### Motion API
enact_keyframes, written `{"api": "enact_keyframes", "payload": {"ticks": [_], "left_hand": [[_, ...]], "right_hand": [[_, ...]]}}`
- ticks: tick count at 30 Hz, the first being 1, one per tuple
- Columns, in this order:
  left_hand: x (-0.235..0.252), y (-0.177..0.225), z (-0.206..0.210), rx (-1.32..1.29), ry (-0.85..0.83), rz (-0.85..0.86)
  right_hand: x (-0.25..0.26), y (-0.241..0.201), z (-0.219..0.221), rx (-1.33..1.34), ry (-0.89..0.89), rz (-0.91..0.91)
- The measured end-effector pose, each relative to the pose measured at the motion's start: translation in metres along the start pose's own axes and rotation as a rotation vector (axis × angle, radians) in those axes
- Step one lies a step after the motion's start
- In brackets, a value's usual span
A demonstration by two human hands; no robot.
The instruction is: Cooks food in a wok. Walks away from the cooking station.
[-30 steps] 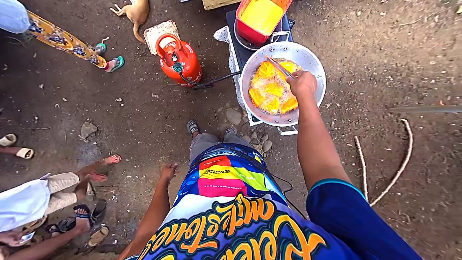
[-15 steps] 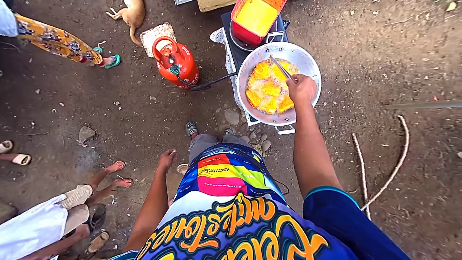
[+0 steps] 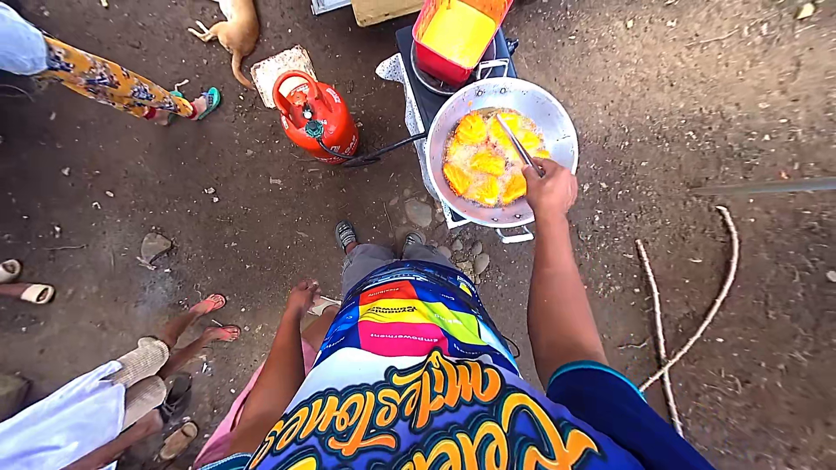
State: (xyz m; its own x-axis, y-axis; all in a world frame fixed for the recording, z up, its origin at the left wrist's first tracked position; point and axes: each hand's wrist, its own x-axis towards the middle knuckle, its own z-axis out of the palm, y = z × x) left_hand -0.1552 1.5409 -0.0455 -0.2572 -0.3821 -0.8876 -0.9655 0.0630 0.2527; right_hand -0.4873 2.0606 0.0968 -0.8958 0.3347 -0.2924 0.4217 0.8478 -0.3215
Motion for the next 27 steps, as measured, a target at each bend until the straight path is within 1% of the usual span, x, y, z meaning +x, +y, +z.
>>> {"api": "enact_keyframes", "payload": {"ticks": [3,6,8,11,13,16,18,19,20,22,23,24,25,27], "left_hand": [[0.006,-0.006,0.002,0.019,-0.018,0.018],[0.009,0.007,0.006,-0.005,-0.021,0.039],[0.004,0.006,0.006,0.004,-0.018,0.035],[0.011,0.011,0.006,0.033,-0.038,0.043],[0.011,0.017,0.007,0.007,-0.037,0.048],[0.006,0.015,0.002,0.013,-0.04,0.052],[0.005,0.019,0.0,0.015,-0.042,0.056],[0.006,0.019,0.0,0.015,-0.037,0.053],[0.005,0.019,-0.001,0.019,-0.037,0.048],[0.006,0.015,-0.003,0.029,-0.043,0.047],[0.008,0.015,-0.003,0.022,-0.043,0.051],[0.008,0.015,-0.003,0.021,-0.042,0.054],[0.007,0.014,-0.003,0.025,-0.041,0.055],[0.005,0.014,0.002,0.045,-0.038,0.049]], "right_hand": [[-0.013,0.006,0.003,-0.004,-0.019,0.006],[-0.018,0.009,0.001,0.022,-0.003,0.016],[-0.025,0.012,0.006,0.035,0.009,0.019],[-0.03,0.024,0.019,0.01,-0.029,-0.01],[-0.033,0.029,0.014,0.044,-0.023,-0.03],[-0.045,0.052,-0.016,0.13,0.023,-0.08],[-0.04,0.083,-0.056,0.179,0.086,-0.065],[-0.037,0.104,-0.079,0.202,0.142,0.001],[-0.035,0.126,-0.103,0.22,0.226,0.115],[-0.03,0.169,-0.143,0.197,0.425,0.421],[-0.024,0.186,-0.155,0.191,0.522,0.517],[-0.018,0.194,-0.162,0.2,0.591,0.548],[-0.017,0.192,-0.164,0.214,0.617,0.526],[-0.017,0.172,-0.154,0.266,0.56,0.408]]}}
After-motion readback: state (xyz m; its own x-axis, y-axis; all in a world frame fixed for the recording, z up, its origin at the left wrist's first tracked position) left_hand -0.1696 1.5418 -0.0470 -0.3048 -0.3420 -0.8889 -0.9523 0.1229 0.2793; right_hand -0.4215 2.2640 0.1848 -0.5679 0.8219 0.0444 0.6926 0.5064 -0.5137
